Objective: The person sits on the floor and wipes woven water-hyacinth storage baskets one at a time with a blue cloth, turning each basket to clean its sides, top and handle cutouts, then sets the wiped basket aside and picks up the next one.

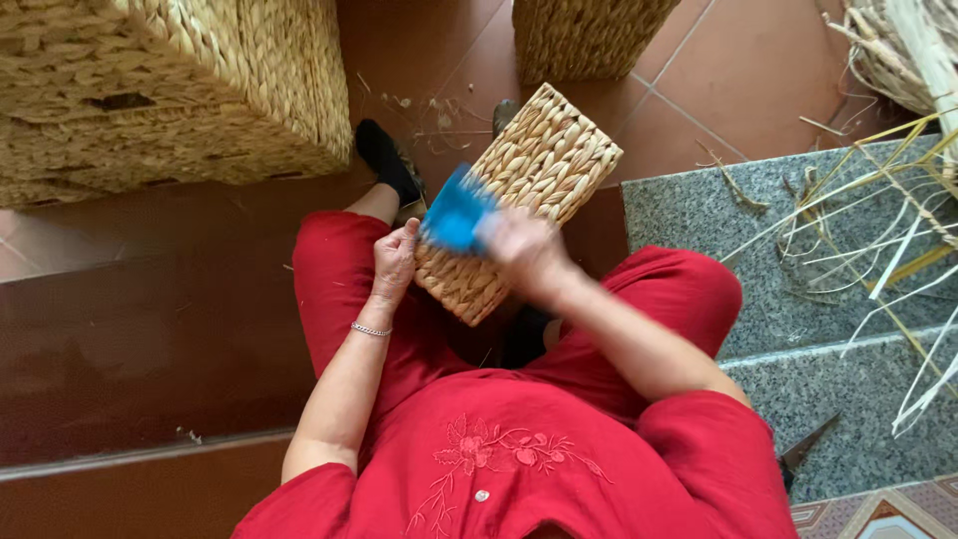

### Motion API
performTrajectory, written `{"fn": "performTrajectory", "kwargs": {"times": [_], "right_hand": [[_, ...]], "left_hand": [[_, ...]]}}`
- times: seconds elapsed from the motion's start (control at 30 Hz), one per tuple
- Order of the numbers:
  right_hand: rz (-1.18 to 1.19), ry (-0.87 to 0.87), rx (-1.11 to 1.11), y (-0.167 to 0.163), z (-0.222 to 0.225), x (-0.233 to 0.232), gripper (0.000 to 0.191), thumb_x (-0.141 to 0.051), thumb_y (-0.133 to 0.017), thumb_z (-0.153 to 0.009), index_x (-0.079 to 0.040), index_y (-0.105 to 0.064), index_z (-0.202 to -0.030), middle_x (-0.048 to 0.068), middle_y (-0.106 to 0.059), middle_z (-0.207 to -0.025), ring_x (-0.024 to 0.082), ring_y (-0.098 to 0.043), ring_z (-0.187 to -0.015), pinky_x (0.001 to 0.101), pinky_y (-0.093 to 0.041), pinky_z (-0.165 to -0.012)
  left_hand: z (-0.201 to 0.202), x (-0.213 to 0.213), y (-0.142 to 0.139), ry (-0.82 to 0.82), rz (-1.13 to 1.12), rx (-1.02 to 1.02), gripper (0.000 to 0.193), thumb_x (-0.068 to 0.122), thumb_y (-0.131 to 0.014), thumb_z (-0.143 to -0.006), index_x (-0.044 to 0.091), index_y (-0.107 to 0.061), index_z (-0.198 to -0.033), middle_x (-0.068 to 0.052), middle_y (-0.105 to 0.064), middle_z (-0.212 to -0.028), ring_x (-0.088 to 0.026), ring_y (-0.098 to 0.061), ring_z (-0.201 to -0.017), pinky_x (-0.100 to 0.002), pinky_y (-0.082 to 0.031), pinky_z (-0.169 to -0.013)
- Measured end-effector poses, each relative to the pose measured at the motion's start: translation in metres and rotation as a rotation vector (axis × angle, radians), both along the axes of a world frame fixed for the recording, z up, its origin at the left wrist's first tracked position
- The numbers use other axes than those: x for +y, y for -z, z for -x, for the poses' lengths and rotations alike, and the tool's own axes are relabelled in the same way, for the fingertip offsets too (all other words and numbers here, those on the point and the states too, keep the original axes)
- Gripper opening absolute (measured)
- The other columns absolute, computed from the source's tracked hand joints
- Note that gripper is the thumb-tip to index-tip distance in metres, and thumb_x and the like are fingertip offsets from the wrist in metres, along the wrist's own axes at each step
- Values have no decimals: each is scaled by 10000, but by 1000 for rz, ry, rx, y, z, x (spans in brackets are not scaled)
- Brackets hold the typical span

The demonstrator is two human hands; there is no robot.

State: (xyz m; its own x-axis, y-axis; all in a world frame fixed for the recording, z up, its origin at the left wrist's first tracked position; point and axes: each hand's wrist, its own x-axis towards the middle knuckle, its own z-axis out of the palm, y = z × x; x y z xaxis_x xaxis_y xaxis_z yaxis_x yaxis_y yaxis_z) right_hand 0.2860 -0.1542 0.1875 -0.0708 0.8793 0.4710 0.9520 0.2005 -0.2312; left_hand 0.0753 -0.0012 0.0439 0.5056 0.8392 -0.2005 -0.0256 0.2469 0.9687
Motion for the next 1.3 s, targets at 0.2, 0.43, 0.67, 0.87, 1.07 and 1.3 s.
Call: {"fn": "performTrajectory", "kwargs": {"times": [0.2,0.43,0.67,0.87,1.07,1.3], "right_hand": [[-92,637,-230,14,-117,41,193,-194,-639,-851,-98,-578,-1007,143,-591,-935,343,-600,-835,435,-533,-619],[12,127,-409,-16,39,-4,376,-125,-592,-766,15,-614,-1114,186,-654,-941,300,-657,-833,370,-498,-506],[65,172,-195,7,-41,15,332,-12,-582,-758,-117,-659,-1063,79,-666,-914,263,-638,-769,389,-517,-534],[-81,644,-216,25,-150,46,175,-200,-684,-818,-105,-613,-948,135,-620,-901,344,-603,-824,496,-530,-683],[151,36,-256,-13,24,-1,306,-92,-633,-753,-58,-627,-1057,131,-610,-954,298,-619,-863,411,-508,-543],[67,57,-108,-7,-18,8,301,-9,-606,-777,-139,-663,-1043,70,-679,-993,274,-650,-892,409,-541,-697]], "left_hand": [[-4,-6,-12,-53,-265,163,471,367,-692,-1022,47,-599,-689,113,-464,-660,-12,-383,-659,-227,-355,-545],[0,4,0,-67,-51,119,601,473,-581,-1068,48,-539,-647,107,-493,-636,-30,-389,-605,-260,-326,-509],[0,8,-7,45,-146,198,490,465,-563,-1031,29,-732,-886,68,-666,-795,-32,-546,-758,-243,-484,-677],[-5,6,-23,90,-116,204,501,421,-575,-1076,-11,-727,-872,59,-651,-803,-33,-529,-782,-246,-485,-702],[-8,16,-7,66,54,110,408,366,-617,-1055,-3,-744,-937,55,-672,-832,-40,-550,-760,-236,-480,-685],[-8,16,0,116,15,76,307,292,-630,-1047,12,-754,-1062,59,-688,-917,-18,-576,-801,-218,-504,-705]]}}
